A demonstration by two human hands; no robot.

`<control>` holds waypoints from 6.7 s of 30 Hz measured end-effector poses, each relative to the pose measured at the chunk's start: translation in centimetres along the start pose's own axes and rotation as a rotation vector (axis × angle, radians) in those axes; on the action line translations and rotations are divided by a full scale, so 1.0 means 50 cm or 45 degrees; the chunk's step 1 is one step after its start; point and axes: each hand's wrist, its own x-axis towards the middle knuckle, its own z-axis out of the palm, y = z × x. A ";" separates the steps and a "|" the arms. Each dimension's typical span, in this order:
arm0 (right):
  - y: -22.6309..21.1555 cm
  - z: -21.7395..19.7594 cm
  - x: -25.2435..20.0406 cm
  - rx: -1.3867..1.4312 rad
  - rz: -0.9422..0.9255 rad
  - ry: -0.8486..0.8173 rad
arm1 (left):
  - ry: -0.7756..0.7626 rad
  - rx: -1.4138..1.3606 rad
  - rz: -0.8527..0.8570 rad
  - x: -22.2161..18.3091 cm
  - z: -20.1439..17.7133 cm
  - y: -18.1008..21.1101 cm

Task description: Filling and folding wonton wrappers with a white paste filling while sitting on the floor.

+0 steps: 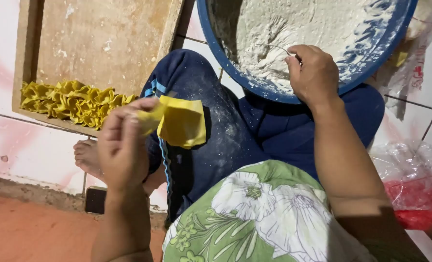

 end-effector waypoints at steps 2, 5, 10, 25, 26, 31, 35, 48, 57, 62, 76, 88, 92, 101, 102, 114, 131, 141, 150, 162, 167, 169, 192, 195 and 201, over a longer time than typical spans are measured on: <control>0.012 0.004 0.006 -0.041 0.020 -0.012 | 0.117 -0.374 -0.121 0.009 -0.008 0.013; 0.041 0.010 0.023 -0.251 0.118 -0.171 | 0.422 -0.719 -0.364 0.019 -0.007 0.007; 0.060 0.029 0.055 -0.490 0.277 -0.431 | 0.556 -0.731 -0.508 0.043 0.058 0.000; 0.015 0.057 0.110 -0.181 0.427 -0.771 | 0.174 -0.862 -0.575 0.045 0.089 -0.029; 0.020 0.061 0.110 -0.079 0.426 -0.782 | 0.183 -0.854 -0.581 0.045 0.091 -0.027; 0.026 0.048 0.107 0.370 0.397 -0.683 | 0.204 -0.865 -0.604 0.045 0.092 -0.026; 0.025 0.007 0.103 0.692 0.335 -0.574 | 0.230 -0.816 -0.599 0.055 0.107 -0.022; -0.053 -0.213 0.068 1.155 0.174 -0.395 | 0.329 -0.787 -0.777 0.151 0.301 -0.028; -0.105 -0.189 -0.002 0.591 -0.141 0.001 | 0.391 -1.168 -0.806 0.148 0.339 -0.125; -0.106 -0.135 -0.041 0.517 -0.214 0.214 | 0.380 -1.307 -0.743 0.152 0.339 -0.157; -0.042 -0.145 -0.058 0.425 -0.137 0.329 | 0.373 -1.162 -0.572 0.170 0.331 -0.206; -0.041 -0.119 0.012 0.448 -0.116 0.287 | 0.234 -1.052 -0.522 0.166 0.349 -0.242; -0.067 -0.159 -0.002 0.570 0.103 0.238 | 0.293 -1.037 -0.567 0.169 0.352 -0.210; -0.069 -0.138 -0.050 0.659 0.328 0.010 | 0.274 -1.188 -0.512 0.175 0.345 -0.204; -0.057 -0.135 -0.054 0.588 0.309 0.038 | 0.301 -1.214 -0.490 0.183 0.340 -0.228; -0.099 -0.123 -0.039 0.475 0.196 0.237 | 0.255 -1.046 -0.434 0.170 0.357 -0.213; -0.073 -0.119 -0.057 0.832 0.454 0.030 | 0.276 -1.132 -0.483 0.167 0.354 -0.185; -0.068 -0.138 -0.042 0.795 0.175 0.293 | 0.123 -1.129 -0.618 0.165 0.346 -0.205; -0.067 -0.132 -0.004 0.749 -0.292 0.303 | -0.152 -0.906 -0.719 0.152 0.362 -0.161; -0.076 -0.135 -0.005 0.739 -0.271 0.111 | -0.324 -0.639 -0.761 0.147 0.345 -0.219; -0.064 -0.156 -0.006 0.754 -0.252 -0.013 | -0.366 -0.576 -0.810 0.152 0.351 -0.182; -0.059 -0.159 -0.009 0.744 -0.255 -0.018 | -0.356 -0.581 -0.836 0.148 0.354 -0.162; -0.059 -0.161 -0.020 0.605 -0.190 -0.061 | -0.245 -0.751 -1.070 0.154 0.353 -0.178; -0.059 -0.167 -0.011 0.644 -0.134 0.049 | -0.314 -0.727 -0.983 0.165 0.348 -0.184; -0.069 -0.138 -0.007 0.760 -0.018 0.269 | -0.301 -1.022 -0.667 0.139 0.377 -0.241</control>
